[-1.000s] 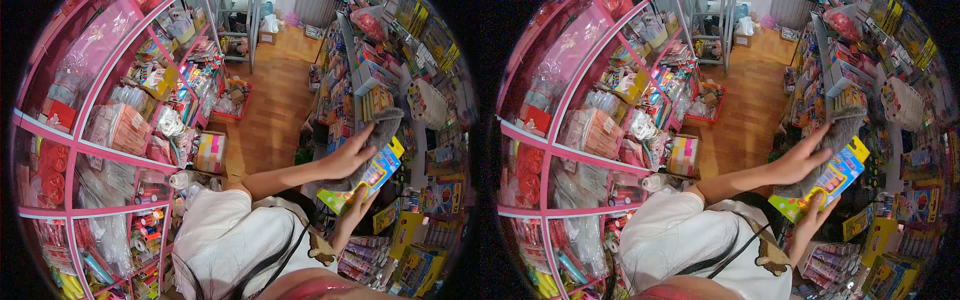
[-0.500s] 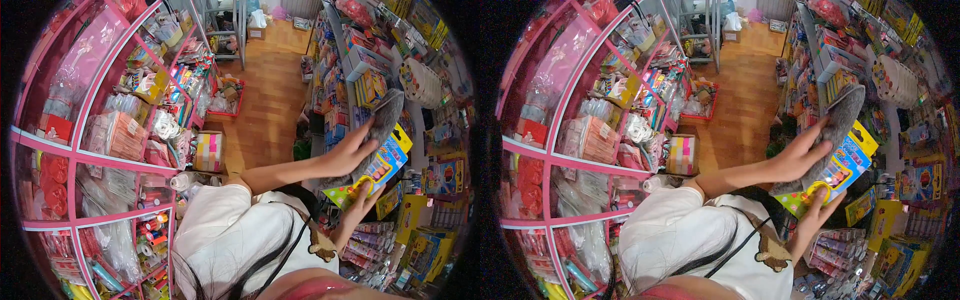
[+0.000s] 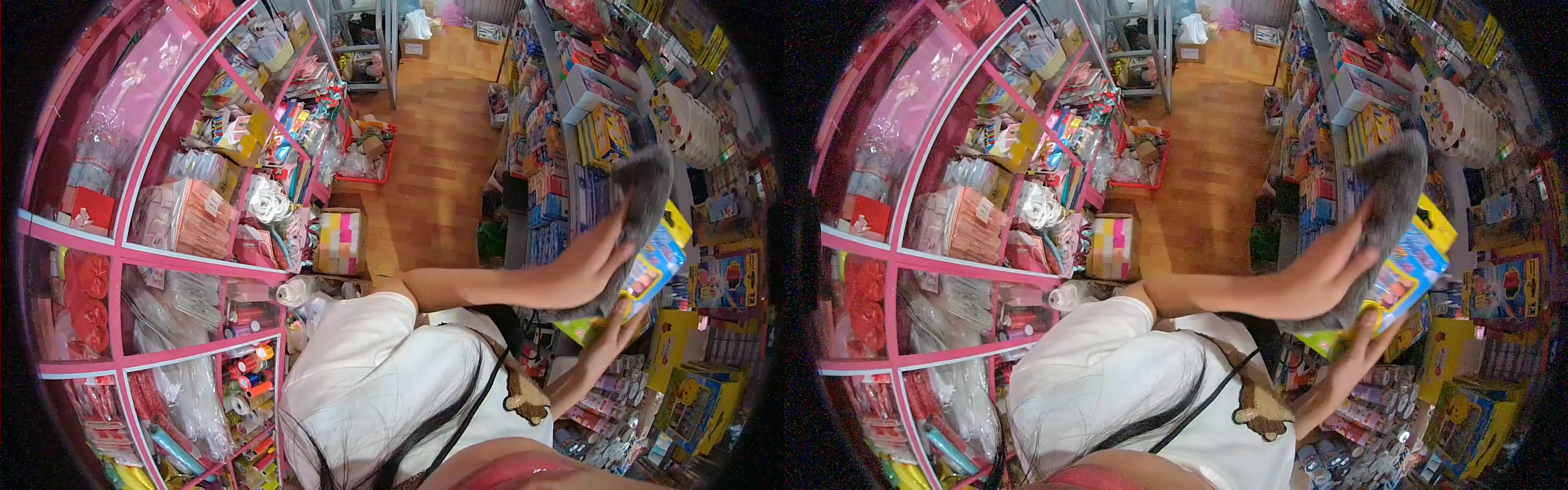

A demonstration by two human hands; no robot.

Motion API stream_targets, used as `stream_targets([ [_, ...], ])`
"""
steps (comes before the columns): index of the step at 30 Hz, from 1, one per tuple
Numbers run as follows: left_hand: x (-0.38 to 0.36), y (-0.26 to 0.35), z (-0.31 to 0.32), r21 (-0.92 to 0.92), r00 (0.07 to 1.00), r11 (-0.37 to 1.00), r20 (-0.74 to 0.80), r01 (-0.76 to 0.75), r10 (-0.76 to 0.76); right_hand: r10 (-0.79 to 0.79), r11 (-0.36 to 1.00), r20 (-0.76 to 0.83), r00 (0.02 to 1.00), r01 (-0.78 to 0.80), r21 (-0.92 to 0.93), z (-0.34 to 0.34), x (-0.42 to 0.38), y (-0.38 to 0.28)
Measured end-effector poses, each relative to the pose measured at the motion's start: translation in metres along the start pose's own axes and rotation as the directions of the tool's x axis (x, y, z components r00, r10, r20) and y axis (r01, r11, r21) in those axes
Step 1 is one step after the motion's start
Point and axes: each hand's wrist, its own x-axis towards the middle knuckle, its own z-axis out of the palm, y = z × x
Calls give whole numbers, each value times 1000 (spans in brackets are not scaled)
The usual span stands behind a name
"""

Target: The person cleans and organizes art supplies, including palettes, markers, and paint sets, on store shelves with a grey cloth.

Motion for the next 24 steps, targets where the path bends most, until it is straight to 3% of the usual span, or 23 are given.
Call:
stream_targets([
  [1, 12, 8, -6, -73, 999, 997, 28, 25, -23, 11, 999, 3, 1000, -11, -51, 8, -7, -2],
  [2, 21, 19, -15, -145, 997, 988, 60, 52, -44, 27, 996, 47, 999, -30, 79, -1, -4, 14],
  [5, 27, 25, -22, -349, 987, 926, 122, 145, -109, 184, 962, 138, 973, -206, 176, -7, -1, 27],
  [6, 24, 27, -23, -403, 982, 898, 129, 179, -138, 267, 934, 100, 958, -283, 217, -2, -1, 26],
  [7, 22, 29, -23, -456, 977, 865, 138, 211, -165, 263, 922, 136, 955, -290, 255, -1, 0, 34],
  [9, 16, 15, -17, -385, 994, 917, 70, 107, -86, 242, 897, 206, 948, -300, 325, 0, 5, 54],
  [11, 9, 0, -16, -206, 998, 977, -43, -51, 43, 46, 991, 170, 984, -66, 112, 19, 6, 40],
  [13, 5, -4, -18, -139, 996, 988, -57, -72, 65, -221, 957, 255, 941, 260, -129, 36, 5, 11],
  [14, 4, -5, -18, -140, 996, 986, -36, -86, 82, -249, 966, 357, 900, 257, 26, 35, 9, 12],
  [15, 4, -6, -17, -142, 995, 985, -17, -99, 98, -194, 970, 295, 936, 228, -87, 45, 8, 9],
  [18, 10, 16, -24, -130, 995, 987, 16, -94, 97, -231, 942, 366, 901, 302, -148, 56, 3, 8],
  [21, 20, 8, -25, -142, 997, 988, -39, -67, 62, -219, 929, 560, 799, 346, -129, 39, 7, 23],
  [22, 24, 4, -27, -143, 1000, 990, -24, -20, 16, -152, 968, 479, 864, 229, -106, 40, 1, 29],
  [24, 34, -2, -23, -227, 996, 974, -79, 24, -43, -248, 956, 410, 878, 290, -44, 56, -16, 19],
])
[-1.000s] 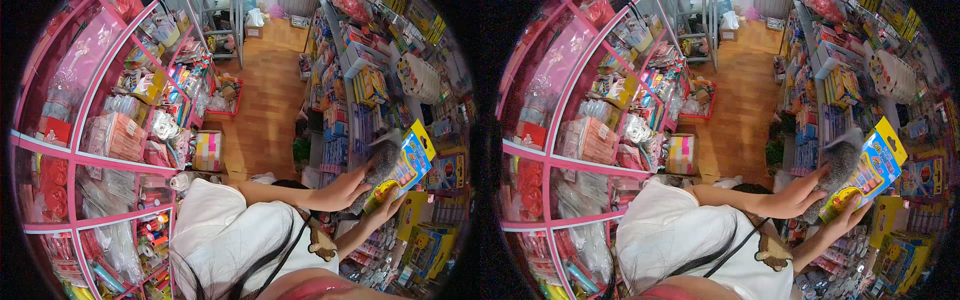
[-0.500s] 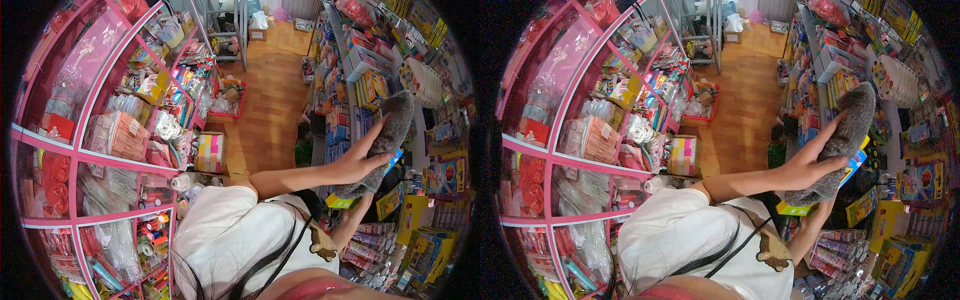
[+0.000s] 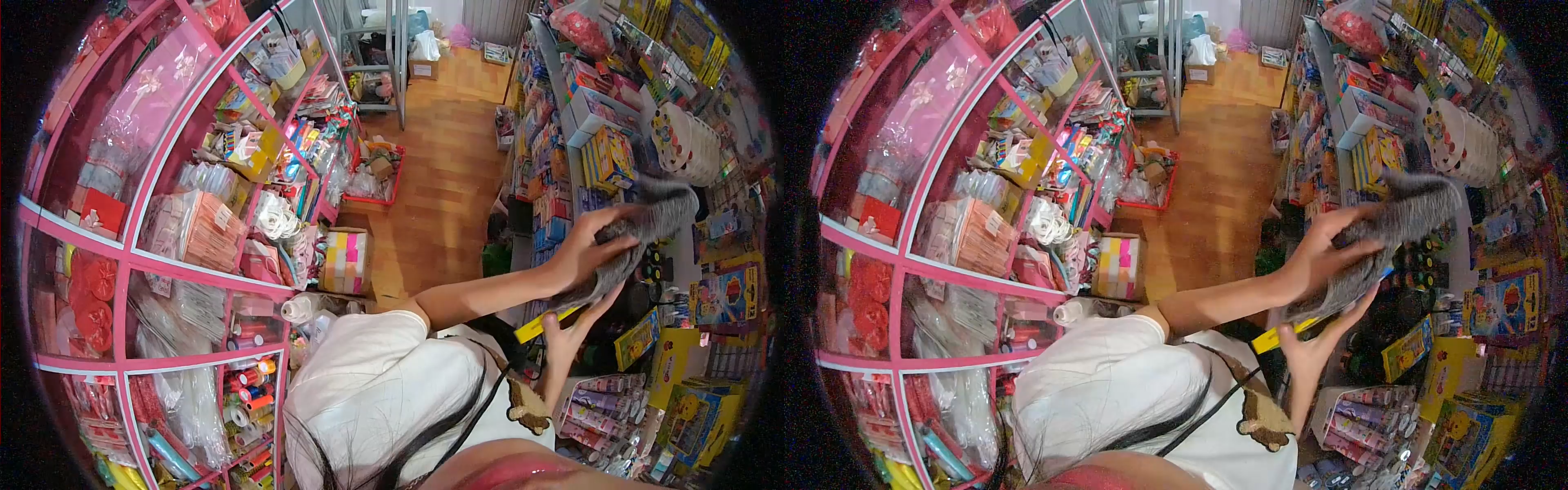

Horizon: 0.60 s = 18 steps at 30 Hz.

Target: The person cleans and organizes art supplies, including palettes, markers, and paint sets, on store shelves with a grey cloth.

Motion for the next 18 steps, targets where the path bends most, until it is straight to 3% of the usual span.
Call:
stream_targets([
  [1, 5, -5, 1, 20, 998, 1000, -63, 6, -5, -43, 999, -41, 998, 43, 13, 6, 0, -5],
  [3, 10, -14, -2, 60, 982, 998, -190, 24, -13, 58, 983, 31, 998, -62, 172, -11, -31, 37],
  [4, 11, -4, 1, -383, 936, 915, -261, 125, -237, 107, 962, 67, 992, -121, 244, -19, -46, 58],
  [7, 1, 7, -22, -372, 942, 913, -213, 167, -260, 140, 919, -112, 984, -87, 385, -60, -69, 102],
  [8, -13, 0, -25, -152, 965, 982, -220, 111, -143, 166, 897, -163, 973, -80, 435, -67, -61, 93],
  [9, -30, -5, -29, -204, 980, 959, 75, 197, -186, 184, 889, -216, 959, -69, 452, -69, -52, 88],
  [10, -23, 2, -31, -178, 895, 971, 388, -159, 218, 219, 877, -249, 943, -79, 474, -65, -41, 74],
  [11, -37, -13, -18, -261, 768, 934, 536, -243, 350, 256, 864, -274, 927, -92, 496, -59, -28, 57],
  [12, -60, 4, -8, -105, 683, 987, 713, -118, 158, 274, 859, -294, 916, -96, 502, -55, -19, 44],
  [13, -79, 6, -3, 60, 665, 954, 730, -293, 158, 290, 860, -329, 899, -94, 501, -49, -11, 34],
  [14, -83, 9, 0, 154, 669, 927, 733, -341, 124, 309, 862, -354, 883, -101, 497, -46, -10, 28],
  [18, -52, 21, 3, 347, 770, 854, 631, -388, 93, 390, 862, -370, 843, -194, 468, -30, -26, 36],
])
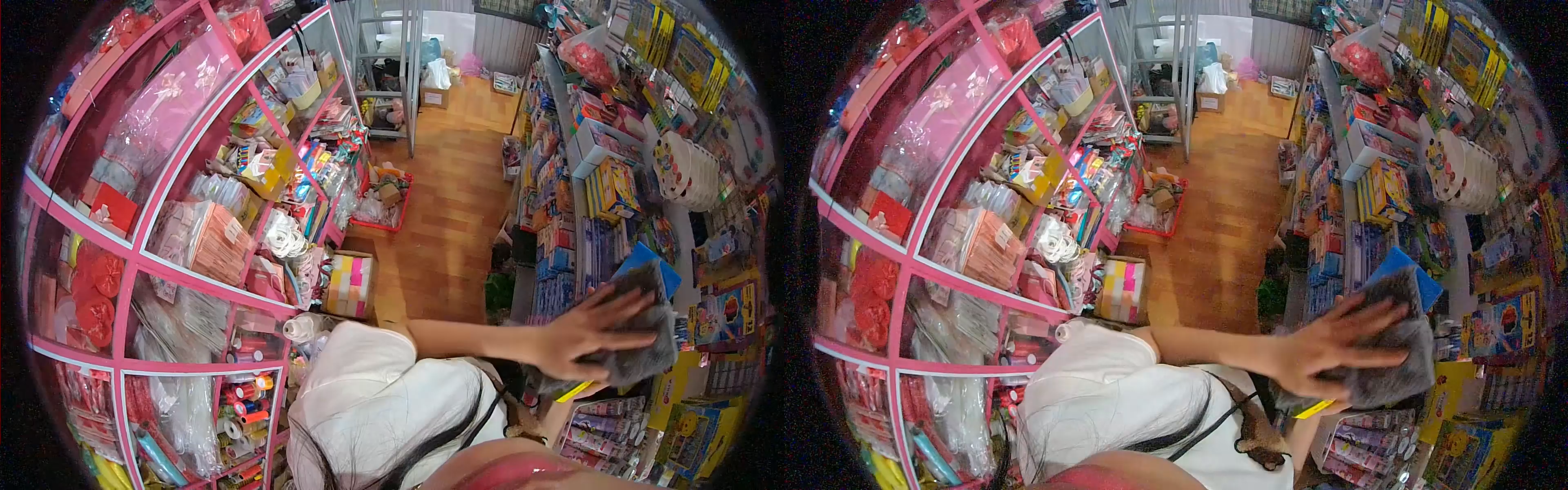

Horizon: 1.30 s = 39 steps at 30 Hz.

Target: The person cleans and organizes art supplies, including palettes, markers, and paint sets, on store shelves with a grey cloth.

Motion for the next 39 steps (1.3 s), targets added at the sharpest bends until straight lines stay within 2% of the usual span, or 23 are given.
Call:
stream_targets([
  [3, 26, -14, -16, -170, 978, 985, -200, 33, -67, 58, 998, -13, 998, -59, -3, -6, -8, 12],
  [4, 28, -20, -12, -161, 974, 986, -212, 42, -76, 64, 998, -25, 998, -64, 8, -5, -9, 13],
  [7, 6, -11, 15, 165, 999, 985, 2, 45, -46, 51, 997, -83, 995, -46, 57, 0, -7, 6],
  [8, -3, 3, 20, 168, 999, 985, 23, -35, 31, 61, 996, -105, 993, -53, 70, 3, -7, 6],
  [9, -18, 8, 35, 37, 998, 997, 17, -67, 67, 57, 995, -124, 991, -46, 84, 5, -6, 5],
  [11, -24, 14, 36, -39, 995, 995, 41, -89, 91, 57, 993, -165, 985, -39, 108, 7, -7, 3],
  [13, -5, 13, 23, -16, 995, 996, 45, -91, 91, 71, 991, -205, 976, -45, 129, 9, -10, 3],
  [14, 7, 13, 15, 79, 995, 993, 46, -92, 89, 79, 989, -227, 971, -48, 140, 10, -11, 2],
  [17, 36, -14, -8, 86, 999, 995, -22, -46, 48, 105, 982, -314, 944, -48, 184, 17, -17, 4],
  [19, 36, -28, -7, -10, 995, 996, -40, 86, -86, 125, 975, -390, 912, -39, 221, 23, -23, 7],
  [20, 34, -34, -5, -56, 988, 987, -40, 148, -150, 127, 976, -345, 930, -55, 213, 19, -22, 7],
  [23, -6, -17, 25, 68, 988, 988, 63, 136, -140, 94, 983, -238, 967, -52, 176, 13, -16, 5],
  [25, -31, -1, 44, -23, 994, 998, 92, 53, -51, 66, 987, -208, 976, -33, 156, 8, -15, -1],
  [26, -33, 2, 49, -130, 996, 991, 80, 39, -29, 52, 988, -193, 980, -22, 150, 3, -14, -5],
  [29, 0, 9, 21, 126, 993, 986, 28, -113, 111, 22, 996, -160, 987, -8, 92, -9, -18, -8],
  [31, 34, 2, -3, 32, 980, 986, -102, -166, 168, 39, 999, -140, 989, -35, 27, -15, -25, -1],
  [33, 61, -29, -10, -181, 954, 950, -203, -256, 219, 75, 997, -106, 991, -78, -24, -20, -31, 13],
  [35, 67, -55, 4, -434, 972, 875, -178, -216, 152, 92, 996, -109, 990, -94, -13, -25, -33, 23],
  [37, 40, -46, 29, -422, 993, 902, -101, -93, 55, 81, 996, -152, 985, -76, 40, -31, -28, 19],
  [39, 2, -35, 65, -411, 1000, 911, 16, 17, -11, 61, 994, -193, 979, -42, 98, -16, -28, -19],
])
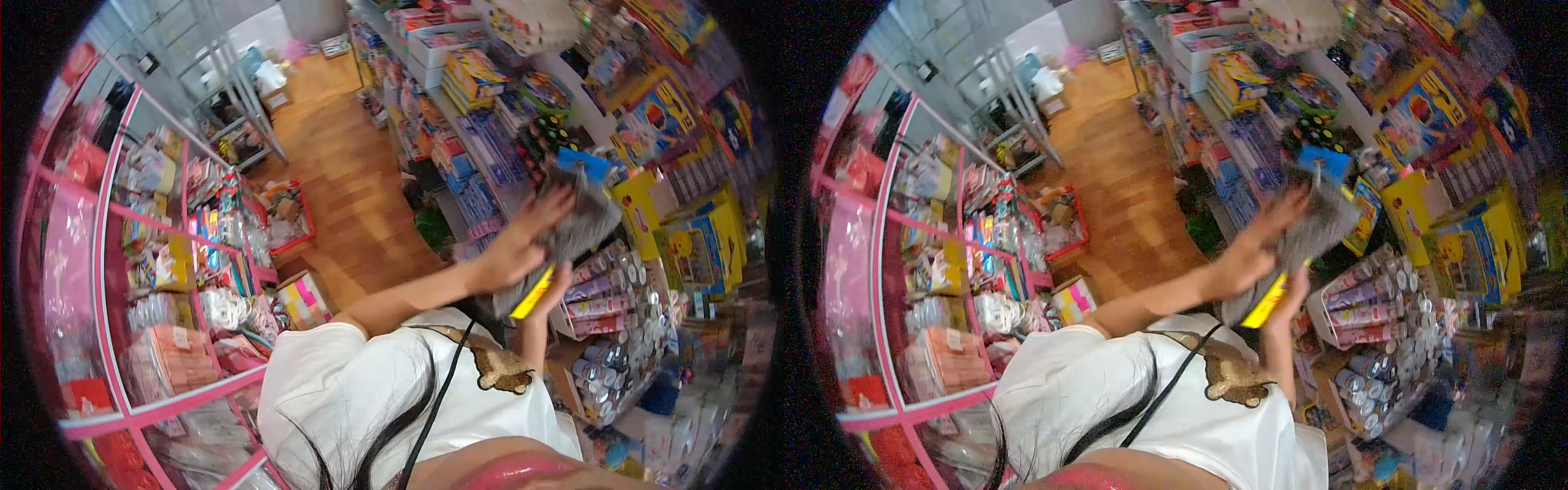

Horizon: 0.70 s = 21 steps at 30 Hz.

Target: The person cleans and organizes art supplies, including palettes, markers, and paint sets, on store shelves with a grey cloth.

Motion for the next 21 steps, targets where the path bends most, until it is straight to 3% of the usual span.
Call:
stream_targets([
  [1, -14, 11, 18, -38, 1000, 999, 15, 6, -6, -63, 982, 73, 995, 49, 184, -9, 2, -10],
  [3, -14, 25, 32, -52, 998, 998, 52, -26, 28, -157, 960, 76, 985, 134, 245, -22, 3, -21],
  [5, 9, 35, 29, -5, 989, 994, 98, -106, 106, -172, 977, 35, 984, 166, 137, -32, -2, -19],
  [8, 48, 13, 28, -301, 999, 953, -41, -33, 22, -104, 975, 41, 994, 110, -191, -31, -7, -2],
  [10, 70, -29, 32, -487, 987, 872, -108, 52, -119, -80, 921, 87, 993, 107, -375, -27, -13, 1],
  [12, 70, -50, 34, -628, 905, 698, 24, 344, -425, -154, 892, 169, 974, 211, -401, -23, -18, 1],
  [13, 62, -61, 39, -680, 873, 610, 91, 406, -480, -254, 907, 39, 966, 252, -338, -28, -16, 11],
  [14, 51, -68, 51, -661, 861, 619, 83, 424, -501, -73, 987, -47, 996, 66, -146, -54, -16, 17],
  [16, 18, -46, 67, -620, 837, 633, 73, 464, -542, -9, 1000, -102, 995, 6, -27, -75, -16, 11],
  [18, -7, -23, 80, -595, 868, 677, 73, 434, -492, -59, 993, -196, 979, 78, 93, -80, -25, -11],
  [20, -9, -11, 81, -571, 916, 733, 93, 370, -389, -197, 977, -104, 975, 204, 58, -76, -35, -38],
  [21, -2, -7, 76, -557, 943, 765, 115, 322, -313, -249, 968, -38, 968, 247, -54, -80, -34, -47],
])
